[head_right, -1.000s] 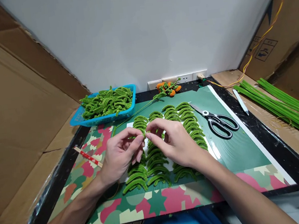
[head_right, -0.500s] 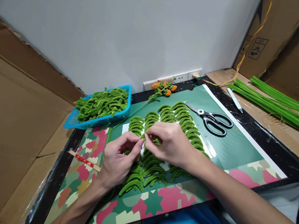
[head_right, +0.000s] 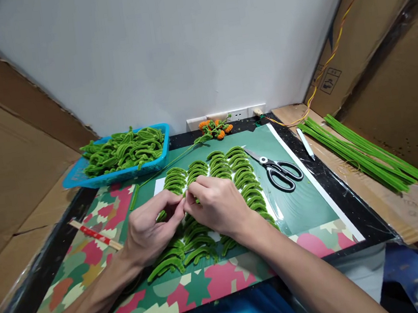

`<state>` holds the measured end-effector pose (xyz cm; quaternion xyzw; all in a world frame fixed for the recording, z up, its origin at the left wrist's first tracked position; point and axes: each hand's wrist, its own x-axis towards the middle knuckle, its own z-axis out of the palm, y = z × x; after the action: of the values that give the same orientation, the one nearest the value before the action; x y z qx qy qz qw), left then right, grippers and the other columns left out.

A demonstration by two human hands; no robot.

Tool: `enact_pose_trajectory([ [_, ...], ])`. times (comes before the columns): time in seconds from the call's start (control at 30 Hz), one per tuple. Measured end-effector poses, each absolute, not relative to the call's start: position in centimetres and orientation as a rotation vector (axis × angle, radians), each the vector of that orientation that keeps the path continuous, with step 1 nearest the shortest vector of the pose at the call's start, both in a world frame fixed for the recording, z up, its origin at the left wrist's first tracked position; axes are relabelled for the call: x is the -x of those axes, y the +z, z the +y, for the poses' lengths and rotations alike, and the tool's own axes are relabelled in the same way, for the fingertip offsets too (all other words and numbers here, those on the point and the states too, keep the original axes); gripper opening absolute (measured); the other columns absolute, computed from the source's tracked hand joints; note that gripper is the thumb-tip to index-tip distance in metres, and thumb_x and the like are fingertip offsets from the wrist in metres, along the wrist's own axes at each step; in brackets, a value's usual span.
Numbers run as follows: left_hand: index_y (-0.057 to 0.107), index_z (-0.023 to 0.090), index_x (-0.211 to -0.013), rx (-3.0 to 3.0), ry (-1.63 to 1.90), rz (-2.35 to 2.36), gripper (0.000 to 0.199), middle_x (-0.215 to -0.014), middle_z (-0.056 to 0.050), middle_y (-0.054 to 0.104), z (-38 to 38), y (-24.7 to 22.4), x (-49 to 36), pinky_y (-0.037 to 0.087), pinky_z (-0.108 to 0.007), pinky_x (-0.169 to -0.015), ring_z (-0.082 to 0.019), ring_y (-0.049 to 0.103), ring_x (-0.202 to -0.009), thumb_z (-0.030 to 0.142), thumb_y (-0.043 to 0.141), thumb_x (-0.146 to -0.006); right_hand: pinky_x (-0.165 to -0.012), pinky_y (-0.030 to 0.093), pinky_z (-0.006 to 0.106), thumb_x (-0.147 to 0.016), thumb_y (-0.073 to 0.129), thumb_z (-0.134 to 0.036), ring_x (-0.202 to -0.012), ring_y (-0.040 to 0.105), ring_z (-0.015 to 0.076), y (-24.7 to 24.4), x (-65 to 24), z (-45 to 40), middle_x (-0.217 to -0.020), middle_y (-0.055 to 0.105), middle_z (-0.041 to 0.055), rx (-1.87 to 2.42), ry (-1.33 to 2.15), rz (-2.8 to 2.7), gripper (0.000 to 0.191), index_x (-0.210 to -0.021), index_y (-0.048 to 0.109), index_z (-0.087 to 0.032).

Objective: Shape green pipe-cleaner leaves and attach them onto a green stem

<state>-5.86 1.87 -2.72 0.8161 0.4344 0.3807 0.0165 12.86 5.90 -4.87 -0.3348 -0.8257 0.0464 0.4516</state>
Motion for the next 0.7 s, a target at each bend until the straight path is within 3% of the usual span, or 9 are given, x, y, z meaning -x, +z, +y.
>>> enact_pose_trajectory([
  [0.3,0.063,0.019,-0.088,-2.456,1.161,1.434,0.016,-0.072,0.005,0.056,1.58,-3.12,6.23,0.043,-0.020,-0.059,-0.009,0.051,-0.059,0.017,0.059,-0.103,-0.065,0.045,0.026,-0.105,0.058,-0.020,-0.068,0.065,0.0147,-4.28,-12.51,5.28,-0.084,0.071,0.0032,0.838,0.301,-2.026,0.016,-0.093,0.068,-0.018],
  [0.7,0.063,0.019,-0.088,-2.513,1.155,1.445,0.015,-0.072,0.006,0.054,1.66,-3.24,6.16,0.042,-0.021,-0.060,-0.009,0.049,-0.060,0.015,0.062,-0.103,-0.059,0.039,0.030,-0.106,0.056,-0.021,-0.064,0.063,0.0155,-5.01,-12.46,5.77,-0.082,0.069,0.0023,0.853,0.015,-2.068,0.019,-0.093,0.068,-0.019],
])
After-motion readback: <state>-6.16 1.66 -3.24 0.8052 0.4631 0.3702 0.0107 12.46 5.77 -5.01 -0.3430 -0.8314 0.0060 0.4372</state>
